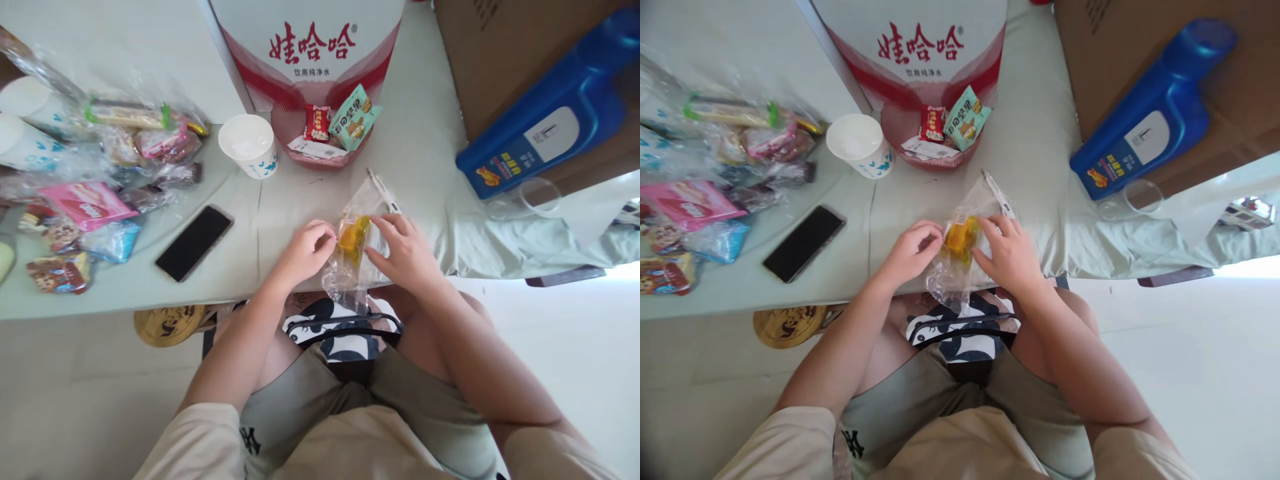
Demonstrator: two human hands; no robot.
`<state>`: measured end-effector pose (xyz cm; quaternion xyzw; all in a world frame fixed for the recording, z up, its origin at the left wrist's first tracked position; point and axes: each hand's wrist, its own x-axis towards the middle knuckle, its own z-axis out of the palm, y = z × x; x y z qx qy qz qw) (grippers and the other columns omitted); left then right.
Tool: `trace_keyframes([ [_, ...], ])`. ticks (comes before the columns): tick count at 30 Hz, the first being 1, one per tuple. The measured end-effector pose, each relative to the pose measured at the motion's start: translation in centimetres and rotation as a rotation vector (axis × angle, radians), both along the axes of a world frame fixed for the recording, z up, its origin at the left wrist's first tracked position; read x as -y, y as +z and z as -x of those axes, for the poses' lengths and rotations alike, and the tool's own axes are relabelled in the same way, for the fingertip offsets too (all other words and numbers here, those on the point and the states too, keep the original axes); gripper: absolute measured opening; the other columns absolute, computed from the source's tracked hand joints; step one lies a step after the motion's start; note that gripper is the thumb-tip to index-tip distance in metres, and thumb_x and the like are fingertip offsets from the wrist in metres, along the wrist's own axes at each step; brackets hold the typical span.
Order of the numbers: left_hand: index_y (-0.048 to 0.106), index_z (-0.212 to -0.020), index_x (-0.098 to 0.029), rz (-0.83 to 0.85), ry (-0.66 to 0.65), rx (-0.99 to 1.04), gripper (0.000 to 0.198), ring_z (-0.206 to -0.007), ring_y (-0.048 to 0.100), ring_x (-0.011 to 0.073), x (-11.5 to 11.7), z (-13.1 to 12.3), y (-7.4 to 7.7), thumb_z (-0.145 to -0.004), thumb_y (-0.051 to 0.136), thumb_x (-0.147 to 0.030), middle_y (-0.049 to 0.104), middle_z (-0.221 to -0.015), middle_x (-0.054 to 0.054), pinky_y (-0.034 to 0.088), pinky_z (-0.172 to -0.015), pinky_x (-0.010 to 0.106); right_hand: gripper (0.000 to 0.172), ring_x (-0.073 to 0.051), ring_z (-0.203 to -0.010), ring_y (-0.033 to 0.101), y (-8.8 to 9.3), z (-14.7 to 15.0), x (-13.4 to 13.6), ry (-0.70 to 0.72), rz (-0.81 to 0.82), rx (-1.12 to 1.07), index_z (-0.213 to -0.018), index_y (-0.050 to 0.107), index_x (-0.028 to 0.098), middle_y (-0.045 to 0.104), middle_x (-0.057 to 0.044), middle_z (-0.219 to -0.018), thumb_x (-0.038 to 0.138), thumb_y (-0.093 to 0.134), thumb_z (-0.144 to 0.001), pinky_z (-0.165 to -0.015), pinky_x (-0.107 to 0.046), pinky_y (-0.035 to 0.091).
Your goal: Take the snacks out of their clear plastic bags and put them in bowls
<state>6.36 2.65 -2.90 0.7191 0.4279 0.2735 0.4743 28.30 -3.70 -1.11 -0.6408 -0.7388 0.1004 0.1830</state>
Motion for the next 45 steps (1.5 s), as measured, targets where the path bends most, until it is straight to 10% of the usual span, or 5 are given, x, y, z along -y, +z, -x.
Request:
trace_keyframes([
  [7,0.05,-0.077,-0.02,0.715,0.306,0.642,0.02,-0.083,0.073,0.0202,-0.5,-1.1,1.8,-0.072,0.063,-0.034,0.073,-0.088,0.004,0.055,-0.065,0.028,0.068,-0.031,-0.128,0.059,-0.9,1.7,-1.9,0.096,0.133,-0.315,-0.147,0.047,0.021,0.059,-0.015,-0.142,0.035,0.067,-0.084,-0.104,-0.048,0.051],
  [16,0.047,-0.067,-0.02,0.642,0.791,0.631,0.011,-0.044,0.055,0.0084,-3.5,2.7,1.0,-0.074,0.053,-0.026,0.056,-0.056,-0.003,0.026,-0.039,0.02,0.044,-0.027,-0.097,0.069,-0.8,2.5,-2.3,-0.116,-0.063,-0.431,-0.125,0.067,0.024,0.068,-0.012,-0.108,0.05,0.062,-0.09,-0.092,-0.047,0.056],
  [26,0.051,-0.065,-0.019,0.575,0.437,0.561,0.019,-0.043,0.057,0.0105,-3.9,3.5,1.1,-0.075,0.06,-0.032,0.069,-0.067,0.004,0.021,-0.04,0.022,0.071,-0.032,-0.122,0.06,6.2,1.8,-10.5,-0.173,-0.342,-0.35,-0.147,0.04,0.023,0.059,-0.018,-0.133,0.048,0.065,-0.085,-0.092,-0.049,0.055],
  [33,0.045,-0.067,-0.019,0.919,-0.186,0.646,0.035,-0.054,0.07,0.0224,-2.8,4.9,2.9,-0.058,0.069,-0.043,0.078,-0.101,0.014,0.007,-0.041,0.021,0.088,-0.029,-0.151,0.034,0.0,2.5,-5.3,0.218,-0.047,-0.504,-0.157,0.018,0.03,0.033,-0.016,-0.163,0.056,0.063,-0.085,-0.115,-0.053,0.038],
  [45,0.036,-0.067,-0.02,0.857,0.027,0.626,0.041,-0.04,0.059,0.0167,-3.1,4.9,2.5,-0.059,0.066,-0.047,0.077,-0.092,0.013,0.005,-0.04,0.021,0.056,-0.02,-0.095,0.065,-0.8,3.2,-4.1,0.293,0.536,-0.901,-0.127,0.057,0.021,0.067,-0.005,-0.099,0.045,0.071,-0.078,-0.083,-0.035,0.053],
])
